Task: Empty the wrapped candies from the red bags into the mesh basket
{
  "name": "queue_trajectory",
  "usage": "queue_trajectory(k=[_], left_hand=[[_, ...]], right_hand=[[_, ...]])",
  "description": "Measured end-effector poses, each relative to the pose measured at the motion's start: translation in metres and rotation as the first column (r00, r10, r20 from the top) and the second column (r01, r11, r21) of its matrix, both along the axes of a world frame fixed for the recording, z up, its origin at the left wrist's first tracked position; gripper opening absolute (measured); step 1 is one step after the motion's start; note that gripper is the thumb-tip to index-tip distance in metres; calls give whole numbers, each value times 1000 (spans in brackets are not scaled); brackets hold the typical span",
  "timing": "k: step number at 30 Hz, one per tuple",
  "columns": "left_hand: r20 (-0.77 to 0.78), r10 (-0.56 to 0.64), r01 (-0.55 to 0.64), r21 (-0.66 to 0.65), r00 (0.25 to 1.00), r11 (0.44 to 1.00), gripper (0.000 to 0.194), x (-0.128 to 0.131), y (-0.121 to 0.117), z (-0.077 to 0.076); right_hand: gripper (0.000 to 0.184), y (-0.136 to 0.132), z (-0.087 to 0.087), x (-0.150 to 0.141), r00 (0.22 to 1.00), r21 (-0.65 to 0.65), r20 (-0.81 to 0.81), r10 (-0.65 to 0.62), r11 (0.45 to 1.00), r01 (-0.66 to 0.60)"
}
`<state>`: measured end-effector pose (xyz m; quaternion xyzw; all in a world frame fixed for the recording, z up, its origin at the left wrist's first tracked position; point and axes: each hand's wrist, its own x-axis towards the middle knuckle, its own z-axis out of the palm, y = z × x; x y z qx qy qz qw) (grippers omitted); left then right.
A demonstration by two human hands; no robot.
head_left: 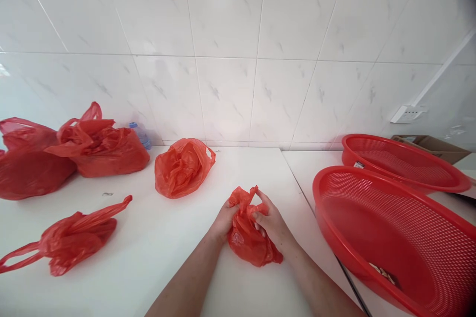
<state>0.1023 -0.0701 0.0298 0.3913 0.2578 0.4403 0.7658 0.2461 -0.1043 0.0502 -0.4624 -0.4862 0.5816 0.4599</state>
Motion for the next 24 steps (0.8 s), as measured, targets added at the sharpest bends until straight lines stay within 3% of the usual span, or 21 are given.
queue_trajectory(k=[3, 7, 11, 13, 18, 24], left_hand=[[-23, -94, 95, 49, 995, 994, 24, 2, -5, 10], [-30, -175, 177, 113, 984, 978, 26, 4, -9, 20], [-94, -191, 201, 116, 977, 973, 23, 5, -10, 17], [-153, -146, 167, 132, 977, 977, 28, 6, -10, 9], [-313, 5, 82, 263, 950, 961, 10, 6, -9, -9], [-384, 215, -18, 457, 898, 889, 43, -2, -7, -10]], right_hand=[[79, 2, -5, -2, 1000, -8, -20, -20, 1000, 19], [66, -1, -2, -3, 991, -18, -131, 43, 999, -45], [37, -3, 3, -3, 983, 2, -114, 144, 990, -144], [25, -3, 3, -3, 985, -5, -78, 155, 988, -155], [17, 0, -1, -5, 1000, -60, -19, 19, 998, -20], [35, 5, -8, -1, 994, -60, 72, -83, 994, 87]])
